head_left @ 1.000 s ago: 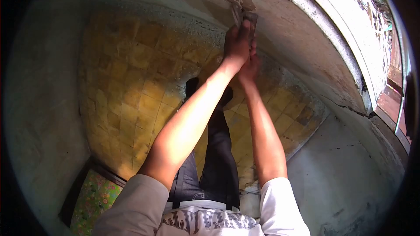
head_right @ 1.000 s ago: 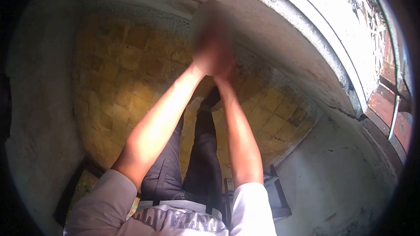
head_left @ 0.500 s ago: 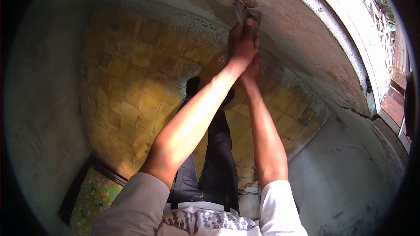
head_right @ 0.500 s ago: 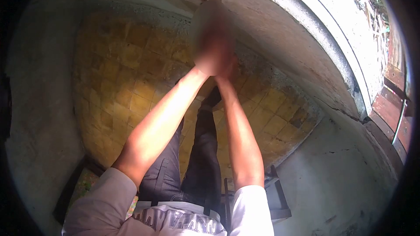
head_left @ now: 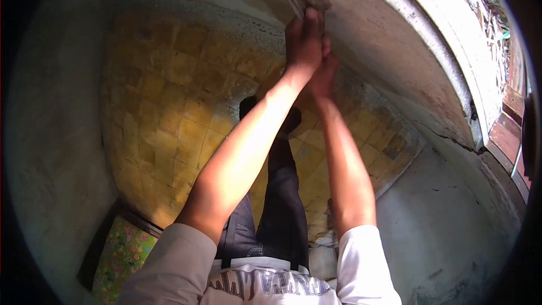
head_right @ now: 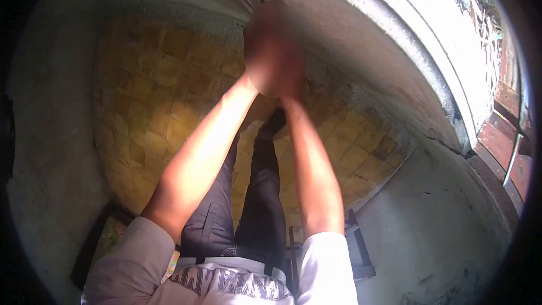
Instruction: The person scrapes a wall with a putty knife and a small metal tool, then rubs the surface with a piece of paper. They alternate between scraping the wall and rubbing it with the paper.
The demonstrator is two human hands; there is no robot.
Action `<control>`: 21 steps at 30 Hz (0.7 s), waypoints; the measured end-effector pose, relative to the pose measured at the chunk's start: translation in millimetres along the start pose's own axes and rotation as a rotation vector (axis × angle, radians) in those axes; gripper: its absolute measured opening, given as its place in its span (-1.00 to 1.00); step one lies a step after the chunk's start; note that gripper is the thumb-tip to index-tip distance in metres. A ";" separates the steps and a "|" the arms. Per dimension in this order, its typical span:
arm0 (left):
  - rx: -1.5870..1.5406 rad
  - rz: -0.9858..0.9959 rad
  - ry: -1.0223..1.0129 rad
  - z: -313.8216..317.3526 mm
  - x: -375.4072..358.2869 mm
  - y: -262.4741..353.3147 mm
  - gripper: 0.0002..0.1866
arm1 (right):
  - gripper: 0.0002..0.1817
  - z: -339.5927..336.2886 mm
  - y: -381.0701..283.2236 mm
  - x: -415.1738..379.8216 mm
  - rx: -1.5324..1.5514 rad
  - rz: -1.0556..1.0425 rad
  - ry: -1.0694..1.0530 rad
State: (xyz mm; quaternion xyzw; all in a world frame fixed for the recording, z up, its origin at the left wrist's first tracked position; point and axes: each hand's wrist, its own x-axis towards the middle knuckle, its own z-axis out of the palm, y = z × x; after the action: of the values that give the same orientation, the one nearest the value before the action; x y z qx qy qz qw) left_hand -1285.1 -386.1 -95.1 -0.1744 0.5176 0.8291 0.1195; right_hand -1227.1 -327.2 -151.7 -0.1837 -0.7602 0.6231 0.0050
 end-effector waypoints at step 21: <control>0.047 0.015 -0.048 -25.3 -27.6 9.0 -0.68 | -0.68 -31.8 -18.8 -27.1 -0.274 0.093 -0.070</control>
State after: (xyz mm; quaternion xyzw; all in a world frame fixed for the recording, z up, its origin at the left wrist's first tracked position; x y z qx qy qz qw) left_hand -1259.3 -413.3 -86.6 -0.1476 0.5352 0.8215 0.1301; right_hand -1199.4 -307.8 -120.7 -0.1956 -0.8286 0.5191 -0.0756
